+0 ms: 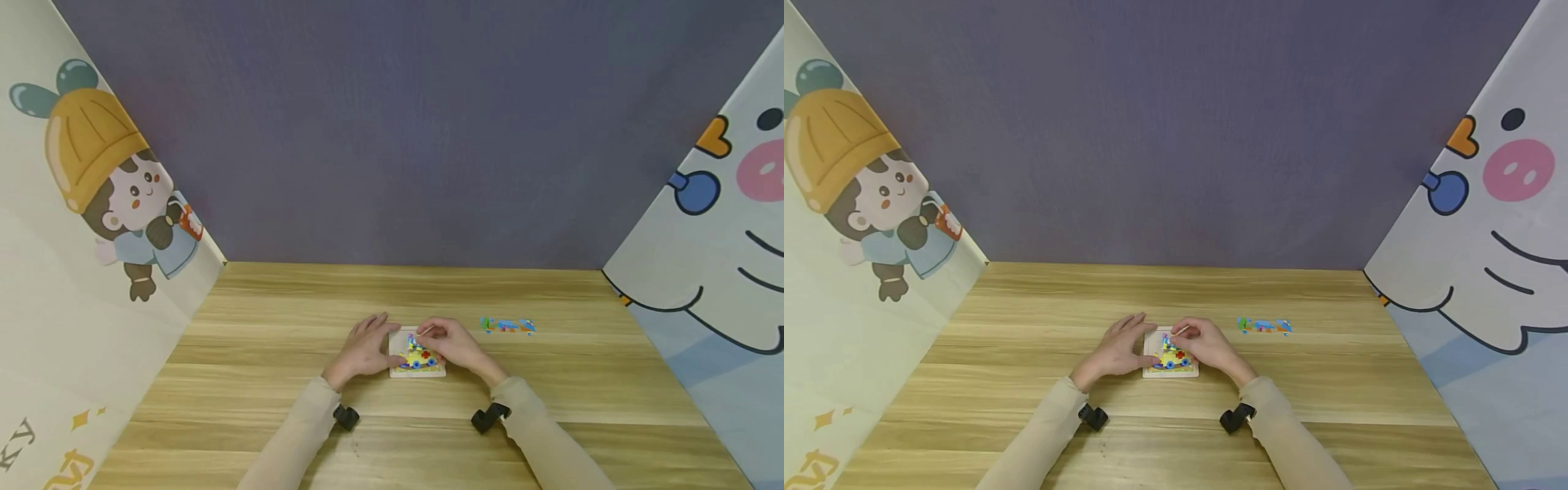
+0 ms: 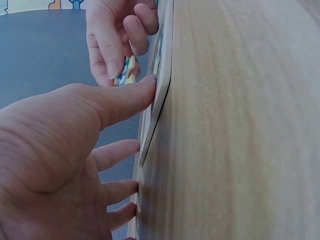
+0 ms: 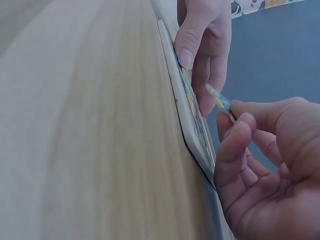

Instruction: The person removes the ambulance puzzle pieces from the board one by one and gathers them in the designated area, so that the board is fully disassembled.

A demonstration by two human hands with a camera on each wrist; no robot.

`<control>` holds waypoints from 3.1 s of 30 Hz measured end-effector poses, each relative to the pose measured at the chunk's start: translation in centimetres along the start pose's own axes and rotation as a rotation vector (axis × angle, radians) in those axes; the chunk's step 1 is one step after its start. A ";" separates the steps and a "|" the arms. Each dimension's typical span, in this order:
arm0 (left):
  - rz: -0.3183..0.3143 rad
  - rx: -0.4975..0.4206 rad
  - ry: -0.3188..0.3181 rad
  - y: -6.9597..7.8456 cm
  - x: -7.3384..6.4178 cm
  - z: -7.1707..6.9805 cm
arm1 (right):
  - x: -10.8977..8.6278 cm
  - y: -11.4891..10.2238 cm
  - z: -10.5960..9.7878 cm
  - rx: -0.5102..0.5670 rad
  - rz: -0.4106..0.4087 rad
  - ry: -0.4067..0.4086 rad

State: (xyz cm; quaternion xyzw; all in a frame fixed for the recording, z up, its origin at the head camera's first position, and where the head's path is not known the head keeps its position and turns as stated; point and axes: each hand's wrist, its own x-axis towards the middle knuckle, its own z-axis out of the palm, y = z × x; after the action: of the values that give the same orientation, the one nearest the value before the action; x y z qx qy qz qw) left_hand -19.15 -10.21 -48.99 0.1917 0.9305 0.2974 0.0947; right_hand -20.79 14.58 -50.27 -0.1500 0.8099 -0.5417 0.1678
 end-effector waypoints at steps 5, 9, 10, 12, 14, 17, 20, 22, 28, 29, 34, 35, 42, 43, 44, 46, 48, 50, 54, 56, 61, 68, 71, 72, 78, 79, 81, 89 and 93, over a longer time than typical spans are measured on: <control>-0.005 -0.002 -0.002 0.0 0.0 0.0 | -0.3 0.3 -0.4 0.025 0.011 0.015; -0.009 0.005 -0.003 0.0 0.0 0.0 | -0.4 0.6 -0.8 0.056 0.026 0.017; -0.009 0.006 -0.002 -0.1 0.0 0.1 | -0.5 0.7 -0.9 0.058 0.029 0.023; -0.010 0.006 -0.001 -0.1 0.1 0.1 | -0.6 0.9 -1.1 0.063 0.039 0.036; -0.012 0.000 -0.001 -0.1 0.1 0.2 | -0.8 1.1 -1.2 0.057 0.050 0.059; -0.013 -0.013 -0.002 0.0 0.0 0.1 | -1.1 1.0 -1.5 0.051 0.063 0.084; -0.013 -0.016 -0.003 0.0 -0.1 0.1 | -1.5 1.1 -1.8 0.049 0.076 0.099; -0.012 -0.010 -0.003 0.0 -0.1 0.1 | -1.7 1.2 -2.1 0.042 0.079 0.100; -0.007 -0.007 -0.008 0.0 -0.2 0.1 | -2.3 1.5 -3.0 0.061 0.095 0.101; -0.008 -0.006 -0.009 -0.1 -0.2 0.1 | -2.5 1.6 -3.2 0.070 0.097 0.101; -0.008 -0.004 -0.005 -0.1 -0.2 0.1 | -3.1 2.2 -4.2 0.107 0.106 0.105; -0.011 -0.002 -0.007 -0.1 -0.2 0.1 | -3.2 2.3 -4.4 0.115 0.108 0.108; -0.020 0.000 -0.015 -0.1 -0.1 0.2 | -4.2 2.8 -5.8 0.126 0.117 0.123; -0.017 0.002 -0.013 -0.1 -0.1 0.2 | -4.4 2.9 -6.0 0.125 0.119 0.128; -0.015 0.002 -0.013 -0.1 -0.1 0.2 | -4.5 3.0 -6.2 0.124 0.120 0.131; -0.013 0.002 -0.011 0.0 -0.1 0.2 | -4.7 3.1 -6.5 0.124 0.125 0.136; -0.010 -0.002 -0.009 0.0 -0.1 0.2 | -4.9 3.3 -6.8 0.127 0.129 0.139; -0.009 -0.007 -0.006 0.0 -0.1 0.2 | -5.1 3.4 -7.1 0.128 0.128 0.138; -0.008 -0.012 -0.007 -0.1 -0.1 0.2 | -5.4 3.8 -7.6 0.136 0.120 0.142; -0.006 -0.010 -0.008 -0.1 -0.1 0.2 | -5.6 4.0 -7.9 0.136 0.108 0.145; -0.010 -0.003 -0.014 -0.1 -0.1 0.2 | -6.1 4.6 -8.5 0.158 0.107 0.144; -0.016 -0.013 -0.012 -0.1 -0.2 0.2 | -6.8 5.3 -9.8 0.134 0.139 0.130; -0.020 -0.018 -0.013 -0.1 -0.2 0.2 | -7.2 5.4 -10.3 0.103 0.154 0.151; -0.020 -0.018 -0.014 -0.1 -0.3 0.2 | -7.4 5.4 -10.5 0.094 0.158 0.158; -0.015 -0.025 -0.011 -0.1 -0.3 0.2 | -8.0 5.2 -11.1 0.030 0.165 0.183; -0.013 -0.027 -0.010 -0.1 -0.3 0.2 | -8.0 5.2 -11.1 0.012 0.162 0.187; -0.010 -0.024 -0.011 -0.1 -0.2 0.2 | -8.0 5.3 -11.2 -0.017 0.156 0.192; -0.008 -0.009 -0.009 -0.2 -0.3 0.2 | -7.8 5.3 -11.1 -0.101 0.165 0.188; -0.011 -0.012 -0.015 -0.1 -0.3 0.1 | -7.6 5.4 -11.1 -0.135 0.169 0.196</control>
State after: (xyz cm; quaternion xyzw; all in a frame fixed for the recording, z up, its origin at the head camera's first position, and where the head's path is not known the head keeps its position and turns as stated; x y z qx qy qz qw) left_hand -18.85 -10.39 -49.14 0.1884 0.9290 0.3010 0.1043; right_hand -19.11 28.97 -50.51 -0.0387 0.8667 -0.4819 0.1226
